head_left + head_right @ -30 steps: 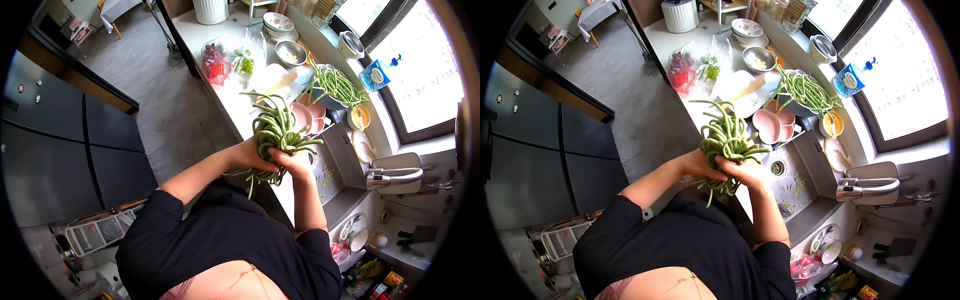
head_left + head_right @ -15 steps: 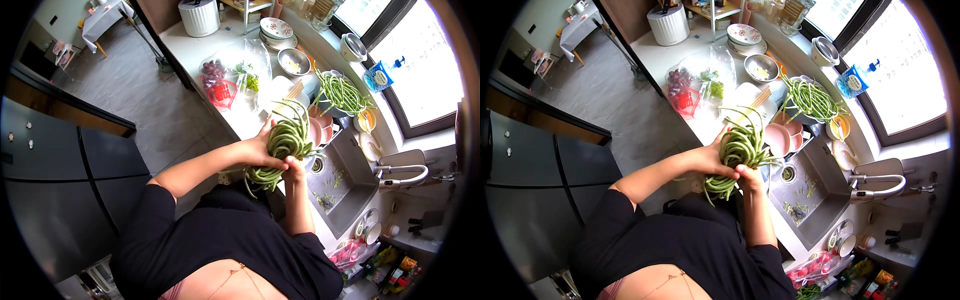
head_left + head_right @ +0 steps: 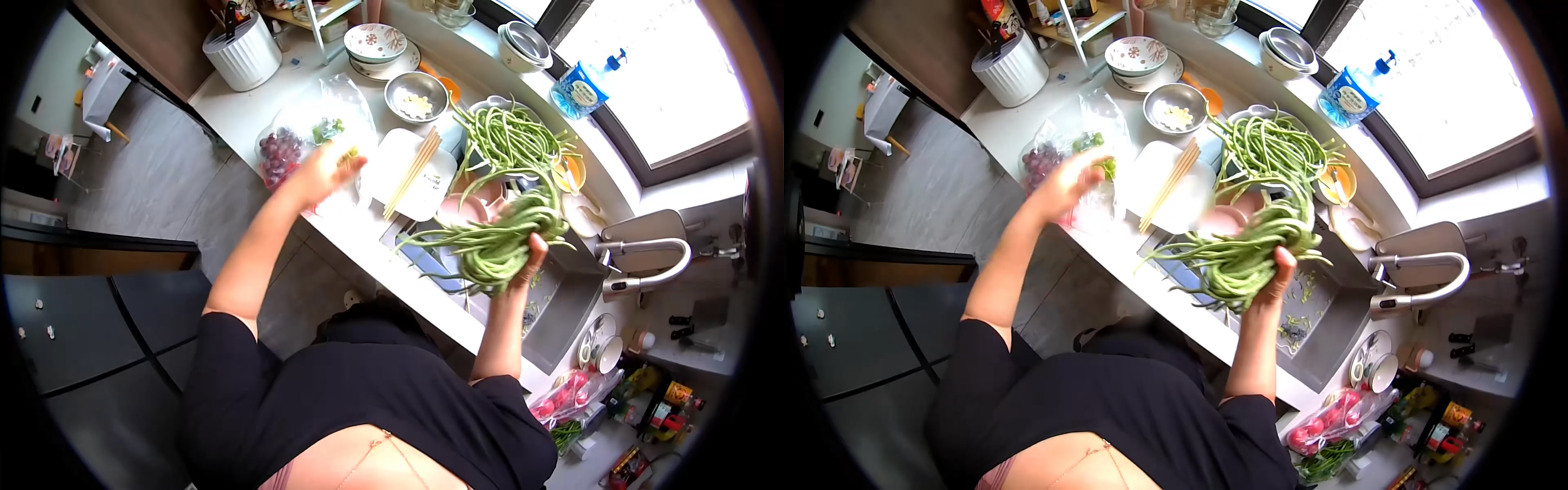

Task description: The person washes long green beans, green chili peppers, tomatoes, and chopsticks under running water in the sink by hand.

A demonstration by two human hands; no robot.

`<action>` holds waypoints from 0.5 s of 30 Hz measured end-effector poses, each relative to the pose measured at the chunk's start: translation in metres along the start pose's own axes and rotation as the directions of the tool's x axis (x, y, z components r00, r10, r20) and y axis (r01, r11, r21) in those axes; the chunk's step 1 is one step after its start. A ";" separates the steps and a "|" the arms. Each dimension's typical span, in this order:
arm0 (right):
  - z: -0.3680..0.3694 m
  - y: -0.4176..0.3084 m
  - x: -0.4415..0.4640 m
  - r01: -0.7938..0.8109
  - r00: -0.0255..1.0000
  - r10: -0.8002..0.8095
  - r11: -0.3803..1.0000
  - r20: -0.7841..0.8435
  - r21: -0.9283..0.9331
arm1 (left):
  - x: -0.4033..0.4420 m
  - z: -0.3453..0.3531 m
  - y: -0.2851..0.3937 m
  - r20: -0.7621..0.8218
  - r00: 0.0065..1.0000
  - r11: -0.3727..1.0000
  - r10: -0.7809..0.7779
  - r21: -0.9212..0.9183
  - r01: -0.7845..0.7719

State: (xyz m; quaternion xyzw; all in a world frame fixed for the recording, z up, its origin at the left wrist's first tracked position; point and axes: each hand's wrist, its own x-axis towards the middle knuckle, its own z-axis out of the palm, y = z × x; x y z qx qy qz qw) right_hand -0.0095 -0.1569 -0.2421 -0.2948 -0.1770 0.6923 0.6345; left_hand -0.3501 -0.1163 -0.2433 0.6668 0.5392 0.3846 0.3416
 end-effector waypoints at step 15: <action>0.095 -0.003 0.097 -0.080 0.970 0.047 0.989 0.240 0.127 | 0.068 -0.028 -0.109 -0.031 0.997 0.657 -0.068 0.751 0.068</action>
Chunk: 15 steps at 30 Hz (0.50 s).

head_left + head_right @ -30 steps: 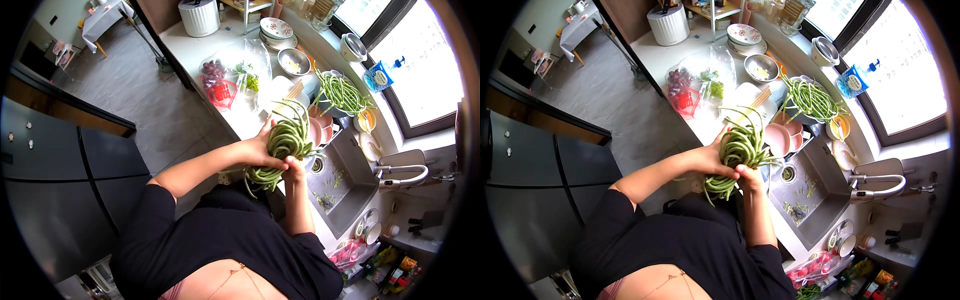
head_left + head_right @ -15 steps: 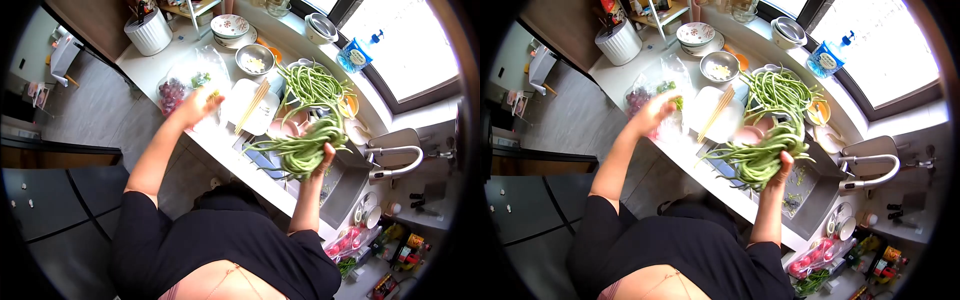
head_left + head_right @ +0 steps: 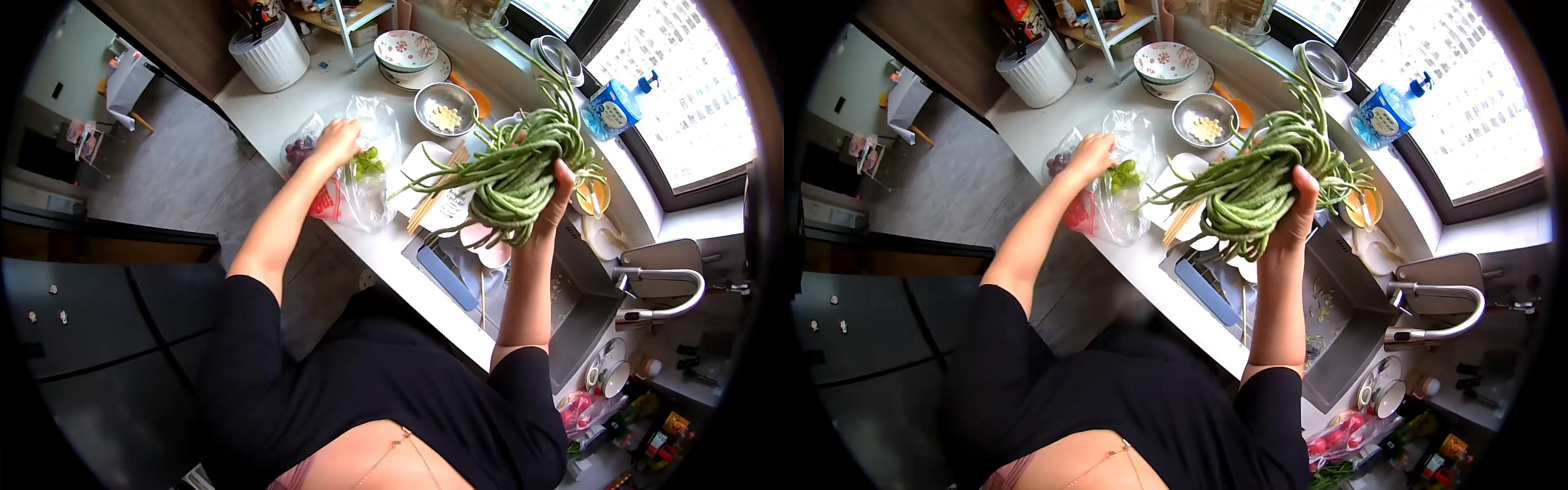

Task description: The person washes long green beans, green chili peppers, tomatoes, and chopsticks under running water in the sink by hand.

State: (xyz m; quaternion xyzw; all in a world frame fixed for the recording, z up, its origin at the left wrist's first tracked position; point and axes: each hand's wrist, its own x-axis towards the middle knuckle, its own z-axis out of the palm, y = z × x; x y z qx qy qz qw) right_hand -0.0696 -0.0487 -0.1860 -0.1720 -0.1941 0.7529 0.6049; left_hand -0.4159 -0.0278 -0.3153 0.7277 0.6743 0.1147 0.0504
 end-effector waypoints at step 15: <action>0.045 0.194 0.044 0.150 0.937 0.066 0.809 0.342 -0.569 | -0.075 -0.151 -0.018 0.172 0.803 0.023 -0.570 -0.974 0.225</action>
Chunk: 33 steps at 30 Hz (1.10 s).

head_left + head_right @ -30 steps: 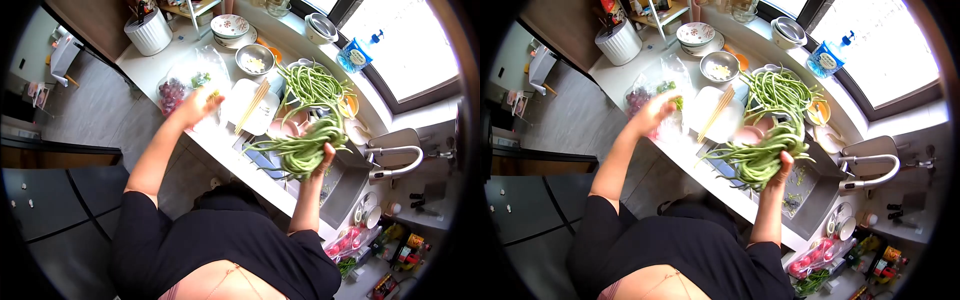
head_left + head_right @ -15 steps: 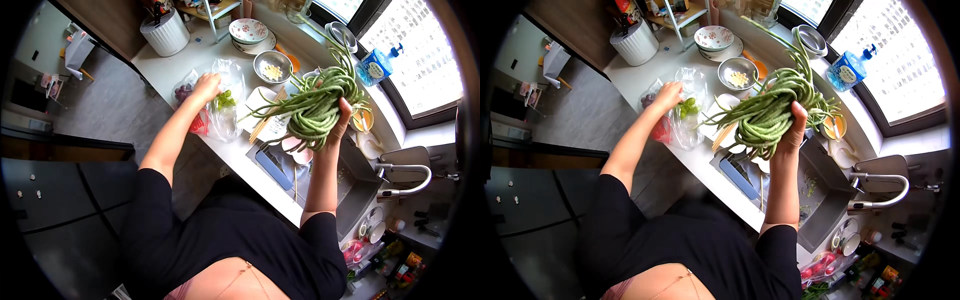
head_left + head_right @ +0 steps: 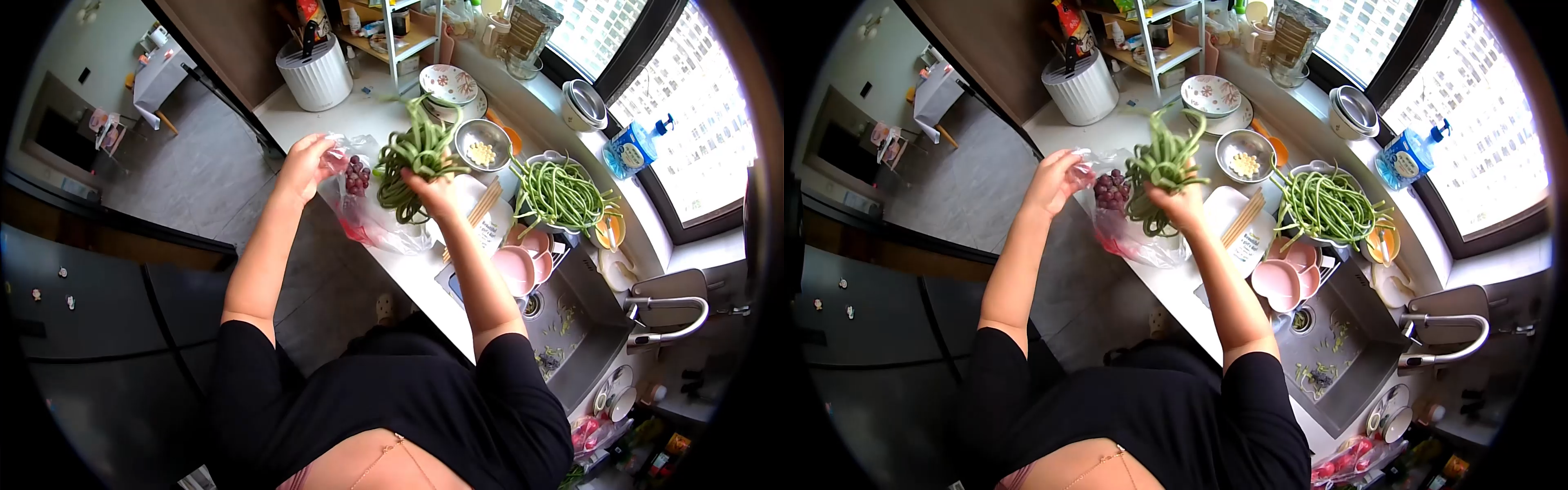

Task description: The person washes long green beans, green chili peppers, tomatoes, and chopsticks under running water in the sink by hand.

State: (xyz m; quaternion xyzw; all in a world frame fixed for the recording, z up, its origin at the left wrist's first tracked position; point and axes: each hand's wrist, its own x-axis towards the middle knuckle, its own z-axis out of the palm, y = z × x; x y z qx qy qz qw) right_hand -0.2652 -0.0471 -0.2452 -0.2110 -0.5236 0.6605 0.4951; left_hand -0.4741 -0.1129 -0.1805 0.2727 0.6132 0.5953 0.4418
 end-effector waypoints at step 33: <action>-0.039 -0.031 0.025 -0.170 0.845 0.535 0.273 0.002 -0.947 | -0.011 -0.021 0.019 0.379 0.910 0.930 0.167 0.246 -0.273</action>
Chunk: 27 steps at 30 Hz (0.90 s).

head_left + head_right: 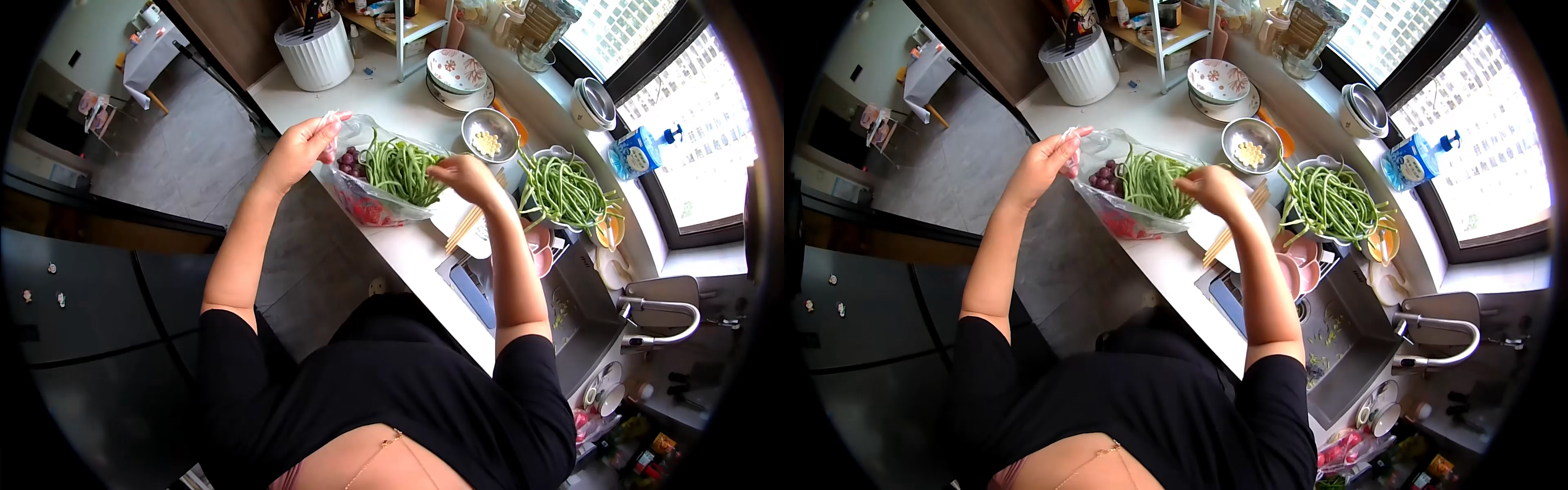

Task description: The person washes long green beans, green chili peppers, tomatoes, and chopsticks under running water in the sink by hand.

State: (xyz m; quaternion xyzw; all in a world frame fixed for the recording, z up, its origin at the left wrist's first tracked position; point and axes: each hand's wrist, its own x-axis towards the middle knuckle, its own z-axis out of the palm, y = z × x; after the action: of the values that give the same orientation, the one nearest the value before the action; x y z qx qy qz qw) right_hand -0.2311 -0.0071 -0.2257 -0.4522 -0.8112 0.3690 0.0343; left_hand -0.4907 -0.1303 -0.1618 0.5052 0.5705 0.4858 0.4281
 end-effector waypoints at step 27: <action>0.000 0.073 0.046 -0.241 0.926 0.208 0.968 -0.316 -0.068 | 0.017 -0.053 0.011 -0.128 0.984 0.857 -0.125 -0.514 0.042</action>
State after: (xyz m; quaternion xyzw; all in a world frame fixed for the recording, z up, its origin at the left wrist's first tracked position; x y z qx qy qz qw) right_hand -0.2061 0.0511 -0.2844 -0.5950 -0.7573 0.2524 0.0935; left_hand -0.5426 -0.1194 -0.1429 0.3094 0.4752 0.6381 0.5208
